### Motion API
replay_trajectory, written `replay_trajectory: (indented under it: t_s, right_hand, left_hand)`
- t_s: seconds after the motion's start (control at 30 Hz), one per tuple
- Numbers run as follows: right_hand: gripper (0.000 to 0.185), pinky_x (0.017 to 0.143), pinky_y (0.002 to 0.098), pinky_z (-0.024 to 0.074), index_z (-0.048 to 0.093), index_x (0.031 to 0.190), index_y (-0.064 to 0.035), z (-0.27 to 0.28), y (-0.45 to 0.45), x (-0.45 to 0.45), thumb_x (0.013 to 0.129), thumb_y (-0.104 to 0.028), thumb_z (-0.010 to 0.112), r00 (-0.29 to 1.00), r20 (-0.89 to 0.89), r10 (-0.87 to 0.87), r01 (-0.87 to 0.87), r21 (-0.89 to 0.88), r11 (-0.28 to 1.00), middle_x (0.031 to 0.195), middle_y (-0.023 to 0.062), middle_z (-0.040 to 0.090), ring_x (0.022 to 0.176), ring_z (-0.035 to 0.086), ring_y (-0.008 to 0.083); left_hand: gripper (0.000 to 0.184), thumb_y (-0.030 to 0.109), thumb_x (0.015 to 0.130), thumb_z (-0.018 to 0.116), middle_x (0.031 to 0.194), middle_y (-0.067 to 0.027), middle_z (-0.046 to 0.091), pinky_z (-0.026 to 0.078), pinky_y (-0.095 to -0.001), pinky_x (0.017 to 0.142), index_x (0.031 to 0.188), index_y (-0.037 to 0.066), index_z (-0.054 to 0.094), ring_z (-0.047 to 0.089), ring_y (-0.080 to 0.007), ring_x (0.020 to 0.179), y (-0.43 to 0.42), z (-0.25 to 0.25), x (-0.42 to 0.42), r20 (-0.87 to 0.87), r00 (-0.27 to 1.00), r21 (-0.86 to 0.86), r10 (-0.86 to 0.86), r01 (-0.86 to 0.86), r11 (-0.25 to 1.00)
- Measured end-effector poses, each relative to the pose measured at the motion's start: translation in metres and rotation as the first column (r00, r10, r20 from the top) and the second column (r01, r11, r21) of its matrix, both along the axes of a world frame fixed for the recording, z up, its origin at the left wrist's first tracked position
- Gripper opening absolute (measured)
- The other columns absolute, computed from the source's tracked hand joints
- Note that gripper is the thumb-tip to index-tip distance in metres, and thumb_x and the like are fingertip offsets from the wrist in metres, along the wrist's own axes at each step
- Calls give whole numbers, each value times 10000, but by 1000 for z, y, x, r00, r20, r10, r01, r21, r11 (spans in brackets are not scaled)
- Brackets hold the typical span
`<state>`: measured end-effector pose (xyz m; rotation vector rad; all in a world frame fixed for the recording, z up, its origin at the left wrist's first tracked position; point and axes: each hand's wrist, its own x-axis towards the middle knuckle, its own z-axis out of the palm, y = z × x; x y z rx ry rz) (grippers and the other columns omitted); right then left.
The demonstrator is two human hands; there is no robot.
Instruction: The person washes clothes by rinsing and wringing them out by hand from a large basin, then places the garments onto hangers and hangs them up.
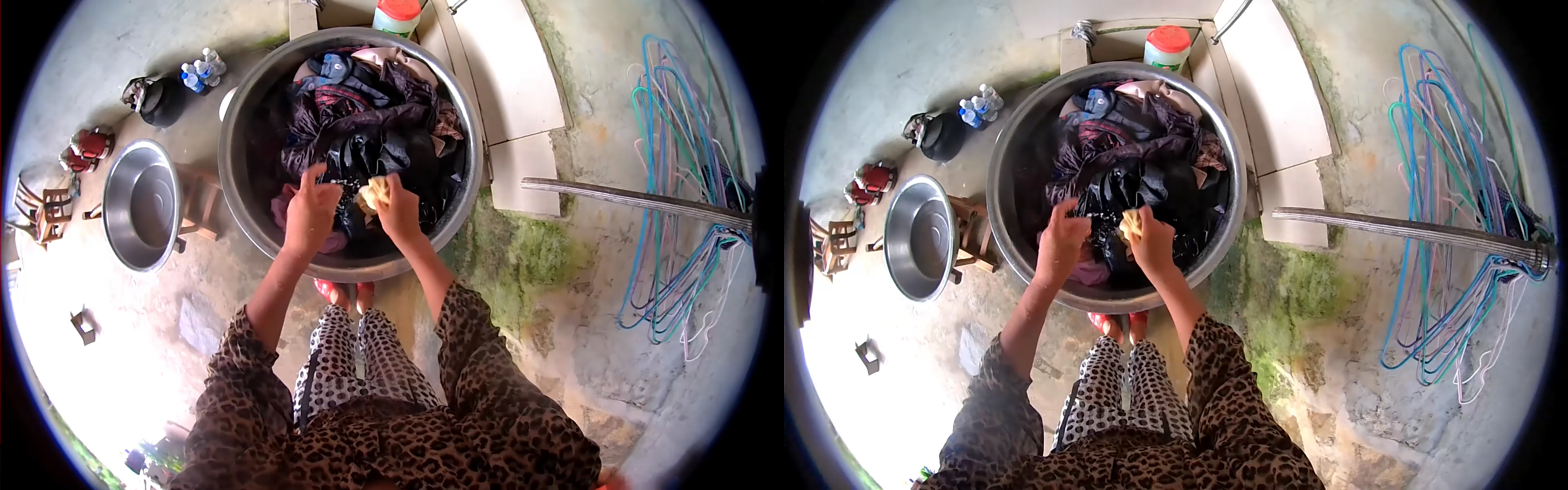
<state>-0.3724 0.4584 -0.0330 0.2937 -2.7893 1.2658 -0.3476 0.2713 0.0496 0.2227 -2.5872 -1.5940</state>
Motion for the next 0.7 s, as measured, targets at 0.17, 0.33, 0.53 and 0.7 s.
replay_trajectory:
  t_s: [0.17, 0.33, 0.53, 0.7]
  right_hand:
    - [345, 802, 483, 474, 576, 1135, -143, -112, 18, 52, 792, -119, 606, 987, 105, 126, -161, 481, 862, 1087, 90, 626, 1085, 507, 379]
    - [355, 802, 472, 493, 563, 1131, -99, -114, 14, 39, 778, -114, 599, 930, 368, -5, -129, 340, 932, 1041, 190, 627, 956, 597, 389]
    - [318, 735, 378, 513, 464, 1013, -30, 59, 11, 20, 766, -57, 663, 979, 185, 91, -24, -337, 941, 914, 137, 612, 819, 633, 274]
    - [326, 865, 301, 505, 517, 1111, -53, 170, 0, 51, 803, 45, 563, 907, 288, 309, -133, -500, 856, 1083, 79, 602, 983, 614, 167]
  left_hand:
    - [138, 114, 878, 590, 740, -81, 666, 513, -279, 613, 941, 2, 641, 645, -137, 643, -5, -40, 44, 421, 883, 270, -206, 94, 958]
    - [258, 229, 936, 576, 883, -121, 668, 534, -299, 645, 1097, 28, 581, 661, -194, 733, 21, -66, 75, 702, 664, 502, -257, -205, 840]
    - [794, 545, 889, 571, 1272, -313, 498, 482, -514, 934, 1337, -69, 344, 548, -439, 1140, 31, -47, 60, 770, 468, 606, -434, -748, 270]
    - [627, 557, 967, 356, 1204, -166, 605, 434, -502, 989, 1222, 14, 535, 555, -351, 1150, 44, -76, 32, 103, 776, 762, -622, -464, -452]
